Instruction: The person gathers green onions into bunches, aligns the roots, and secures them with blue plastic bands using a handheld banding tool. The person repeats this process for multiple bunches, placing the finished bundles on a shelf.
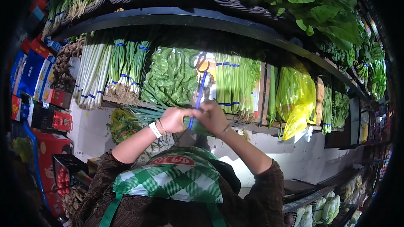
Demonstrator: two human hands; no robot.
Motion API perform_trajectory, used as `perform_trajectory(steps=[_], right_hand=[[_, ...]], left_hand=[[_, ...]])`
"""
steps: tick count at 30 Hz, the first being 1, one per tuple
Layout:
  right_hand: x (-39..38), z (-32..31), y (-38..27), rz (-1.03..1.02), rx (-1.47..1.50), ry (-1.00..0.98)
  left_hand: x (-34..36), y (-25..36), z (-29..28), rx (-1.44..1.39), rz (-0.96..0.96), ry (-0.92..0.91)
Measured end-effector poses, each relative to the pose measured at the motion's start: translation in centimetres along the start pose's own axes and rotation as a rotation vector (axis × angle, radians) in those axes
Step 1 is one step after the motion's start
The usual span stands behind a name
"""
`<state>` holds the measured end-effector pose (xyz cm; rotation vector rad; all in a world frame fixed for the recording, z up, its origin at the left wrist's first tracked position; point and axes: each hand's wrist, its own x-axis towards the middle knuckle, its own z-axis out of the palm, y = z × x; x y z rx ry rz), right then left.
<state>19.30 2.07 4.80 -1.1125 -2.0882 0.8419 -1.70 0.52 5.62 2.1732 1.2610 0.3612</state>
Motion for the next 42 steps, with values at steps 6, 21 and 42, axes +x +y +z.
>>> perform_trajectory(steps=[6,21,42], right_hand=[[-3.6,1.2,-4.8,-0.193,-0.824,0.07],[-2.5,1.3,-0.5,0.197,0.171,-0.73],[-3.4,8.3,5.7,0.397,0.156,0.23]], left_hand=[[2.3,-1.3,-0.4,-0.302,0.017,-0.157],[3.0,-1.3,-0.2,-0.188,-0.096,-0.915],[-1.2,-3.9,5.6,-0.354,-0.104,-0.606]])
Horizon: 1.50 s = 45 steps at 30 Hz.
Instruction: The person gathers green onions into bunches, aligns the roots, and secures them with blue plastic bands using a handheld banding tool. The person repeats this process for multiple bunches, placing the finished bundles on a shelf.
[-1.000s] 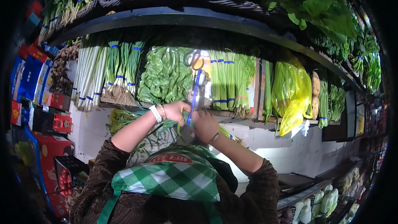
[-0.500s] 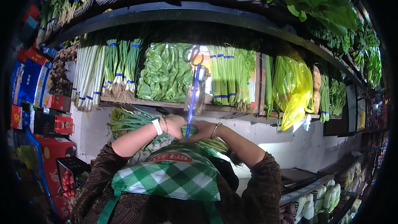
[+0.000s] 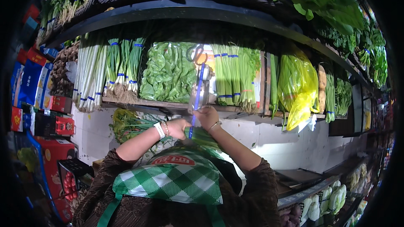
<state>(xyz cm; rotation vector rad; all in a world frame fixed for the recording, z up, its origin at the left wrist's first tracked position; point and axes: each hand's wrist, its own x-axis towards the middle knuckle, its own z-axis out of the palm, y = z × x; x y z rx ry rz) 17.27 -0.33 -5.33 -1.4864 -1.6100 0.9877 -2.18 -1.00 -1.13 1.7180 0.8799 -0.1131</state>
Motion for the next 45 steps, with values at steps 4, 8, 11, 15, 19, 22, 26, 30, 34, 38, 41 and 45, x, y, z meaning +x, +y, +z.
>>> perform_trajectory(steps=[4,8,11,15,19,22,26,30,34,38,41,45], right_hand=[[-0.2,0.3,-0.3,-0.055,-0.108,0.055],[-0.4,0.4,-0.6,-0.103,-0.118,0.104],[-0.3,0.4,-0.7,-0.171,-0.17,0.131],[-0.7,0.0,-1.3,-0.258,-0.141,0.111],[-2.8,-0.7,-3.5,-0.233,0.028,-0.016],[-4.5,-1.0,-5.4,-0.332,0.035,-0.052],[-4.7,-1.8,-6.8,-0.719,-0.314,-0.154],[-5.2,-3.3,-9.1,-0.967,-0.587,-0.246],[-5.1,-7.0,-12.5,-0.781,-0.722,-0.144],[-2.4,-8.2,-14.4,-0.319,-1.008,-0.462],[-1.0,-6.8,-14.9,-0.51,-0.966,-0.418],[1.1,-4.8,-16.8,-0.597,-1.064,-0.322]], left_hand=[[0.3,0.1,0.1,-0.005,-0.026,-0.007],[0.3,0.6,-0.2,-0.032,0.037,-0.027],[0.4,0.5,-0.3,-0.054,-0.073,-0.043],[1.1,-0.3,0.8,-0.112,-0.079,-0.086],[1.5,-1.7,1.2,-0.22,-0.099,-0.12],[1.6,-2.8,0.0,-0.187,-0.102,-0.075],[1.3,-3.9,-1.8,-0.433,-0.014,-0.189],[-0.3,-4.3,-3.0,-0.545,-0.002,-0.139],[-4.4,-3.7,-4.7,-0.468,0.04,0.013],[-9.2,-2.1,-6.5,-0.332,-0.09,0.057],[-13.0,-0.2,-6.2,0.042,-0.149,0.391],[-14.7,2.1,-2.4,0.7,0.009,1.193]])
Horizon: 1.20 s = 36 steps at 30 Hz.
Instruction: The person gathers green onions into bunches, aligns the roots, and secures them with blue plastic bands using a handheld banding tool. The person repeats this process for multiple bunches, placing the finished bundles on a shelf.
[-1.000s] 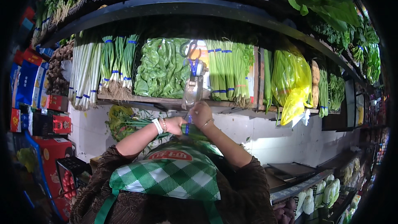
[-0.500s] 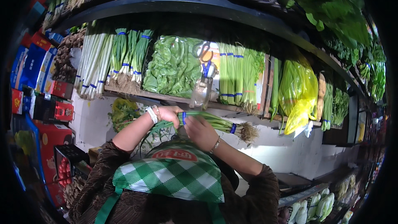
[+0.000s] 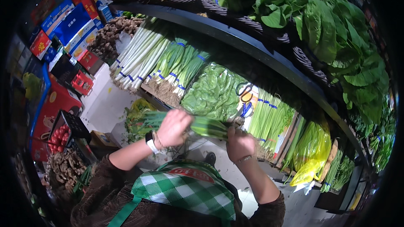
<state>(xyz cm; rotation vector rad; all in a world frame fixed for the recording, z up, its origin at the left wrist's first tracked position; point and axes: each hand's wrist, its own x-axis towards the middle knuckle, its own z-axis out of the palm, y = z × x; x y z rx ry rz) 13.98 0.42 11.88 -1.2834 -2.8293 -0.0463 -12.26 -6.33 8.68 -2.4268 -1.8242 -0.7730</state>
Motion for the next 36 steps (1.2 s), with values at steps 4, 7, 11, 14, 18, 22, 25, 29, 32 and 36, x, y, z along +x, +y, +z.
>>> perform_trajectory(steps=[4,7,11,14,18,22,25,29,32,36], right_hand=[[2.8,-2.1,-0.1,0.077,0.098,-0.111],[3.4,-3.3,-0.4,0.115,0.205,-0.204],[2.9,-2.9,-0.4,0.158,0.179,-0.385],[2.0,-1.0,-0.1,0.12,0.282,-0.418],[0.3,2.9,0.1,0.157,0.569,-0.395],[0.3,7.1,-1.4,0.284,0.828,-0.46],[1.9,10.2,-3.0,0.222,0.915,-0.272],[7.5,14.8,-7.0,0.259,1.139,-0.311],[12.9,16.0,-10.0,0.307,1.558,-0.245],[23.0,14.8,-11.5,0.205,1.67,-0.161]], left_hand=[[-3.3,2.1,3.8,-0.708,-0.171,-0.53],[-4.2,0.3,7.6,-1.48,-0.694,-0.512],[-5.2,-3.4,8.7,-2.154,-0.687,0.033],[-5.3,-5.3,6.6,-2.208,-0.605,0.43],[-2.8,-8.2,2.9,-2.138,-0.755,0.604],[3.4,-10.8,1.2,-1.824,-0.922,0.625],[9.9,-14.3,0.6,-1.347,-1.031,0.434],[18.8,-18.5,1.6,-0.805,-1.016,0.227],[24.6,-20.8,1.9,-0.597,-0.941,0.177],[30.4,-24.0,-0.9,-0.298,-0.087,0.065]])
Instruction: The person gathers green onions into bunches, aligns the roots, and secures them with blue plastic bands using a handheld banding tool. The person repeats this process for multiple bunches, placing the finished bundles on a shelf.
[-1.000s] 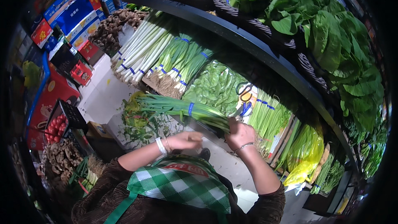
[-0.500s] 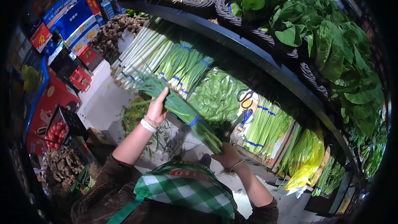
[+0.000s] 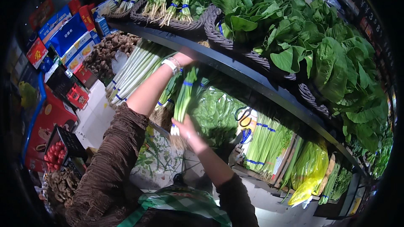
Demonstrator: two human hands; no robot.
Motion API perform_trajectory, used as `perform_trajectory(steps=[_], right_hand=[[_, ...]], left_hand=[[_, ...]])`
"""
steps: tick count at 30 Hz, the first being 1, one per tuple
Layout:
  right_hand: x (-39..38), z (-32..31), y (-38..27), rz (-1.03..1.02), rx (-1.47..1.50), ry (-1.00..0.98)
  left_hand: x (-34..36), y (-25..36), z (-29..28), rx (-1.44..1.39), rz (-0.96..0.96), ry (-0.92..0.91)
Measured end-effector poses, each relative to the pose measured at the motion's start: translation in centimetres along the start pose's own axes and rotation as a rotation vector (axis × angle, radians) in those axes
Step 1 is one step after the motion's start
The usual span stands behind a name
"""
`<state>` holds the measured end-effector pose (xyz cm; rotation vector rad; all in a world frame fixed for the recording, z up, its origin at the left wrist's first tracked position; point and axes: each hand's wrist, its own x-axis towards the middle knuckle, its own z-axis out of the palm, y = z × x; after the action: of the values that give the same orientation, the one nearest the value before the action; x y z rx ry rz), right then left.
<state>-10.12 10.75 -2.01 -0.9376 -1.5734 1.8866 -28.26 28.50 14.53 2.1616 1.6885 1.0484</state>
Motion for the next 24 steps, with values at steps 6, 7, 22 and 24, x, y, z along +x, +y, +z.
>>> perform_trajectory(steps=[6,7,22,24], right_hand=[[5.9,1.5,-1.0,0.022,-0.805,0.344],[5.9,1.6,-0.5,-0.03,-0.739,0.339],[7.0,1.4,2.7,-0.275,-0.426,0.416],[5.0,2.6,1.5,-0.435,-0.807,0.624]], left_hand=[[-10.3,-0.8,2.4,0.013,-0.241,0.411],[-13.0,-1.1,2.7,0.023,-0.224,0.425],[-41.4,9.2,11.3,-0.403,-0.882,0.653],[-43.4,11.7,11.5,-0.393,-0.844,0.647]])
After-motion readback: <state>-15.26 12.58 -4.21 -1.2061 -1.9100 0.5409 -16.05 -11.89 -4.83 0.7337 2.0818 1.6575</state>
